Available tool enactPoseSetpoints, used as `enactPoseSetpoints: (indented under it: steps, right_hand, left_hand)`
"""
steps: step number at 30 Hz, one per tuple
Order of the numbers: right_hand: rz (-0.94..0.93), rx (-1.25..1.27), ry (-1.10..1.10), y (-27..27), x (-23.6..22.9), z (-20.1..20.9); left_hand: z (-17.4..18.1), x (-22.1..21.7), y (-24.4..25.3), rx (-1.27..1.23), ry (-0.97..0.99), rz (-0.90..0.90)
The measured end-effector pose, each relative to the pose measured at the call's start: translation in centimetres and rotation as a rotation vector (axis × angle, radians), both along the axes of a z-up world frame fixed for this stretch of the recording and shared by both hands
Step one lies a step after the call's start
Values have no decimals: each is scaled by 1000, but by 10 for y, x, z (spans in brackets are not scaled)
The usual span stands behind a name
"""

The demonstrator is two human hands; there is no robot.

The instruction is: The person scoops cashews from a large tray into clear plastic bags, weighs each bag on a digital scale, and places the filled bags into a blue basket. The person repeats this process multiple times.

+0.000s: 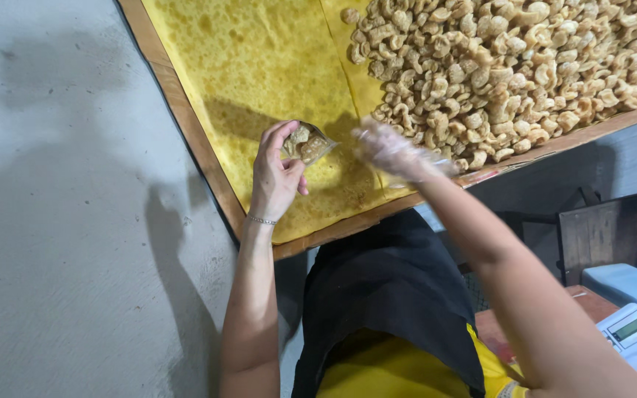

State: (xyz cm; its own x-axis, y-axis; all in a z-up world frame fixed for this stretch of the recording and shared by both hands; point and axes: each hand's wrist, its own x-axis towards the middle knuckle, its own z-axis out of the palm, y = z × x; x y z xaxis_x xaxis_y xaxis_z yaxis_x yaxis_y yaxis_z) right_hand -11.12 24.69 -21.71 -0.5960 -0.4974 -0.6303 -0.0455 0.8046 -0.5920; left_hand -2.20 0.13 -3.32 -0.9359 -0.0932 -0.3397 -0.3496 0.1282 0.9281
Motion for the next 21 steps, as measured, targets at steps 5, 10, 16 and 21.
enactPoseSetpoints:
  steps: [5,10,16,21]
  right_hand:
    - [881,394,255,-29,76,-15]
    - [843,435,225,-40,137,-67]
    - [863,292,228,-35,127,-108]
    - [639,898,1914,33,77,-53]
  left_hand:
    - [-5,7,4,-23,-13,-2]
    - [-16,13,3,-15,-39,9]
    - [8,8,7,-13,7,-8]
    - [57,11,15,-71,64,-87]
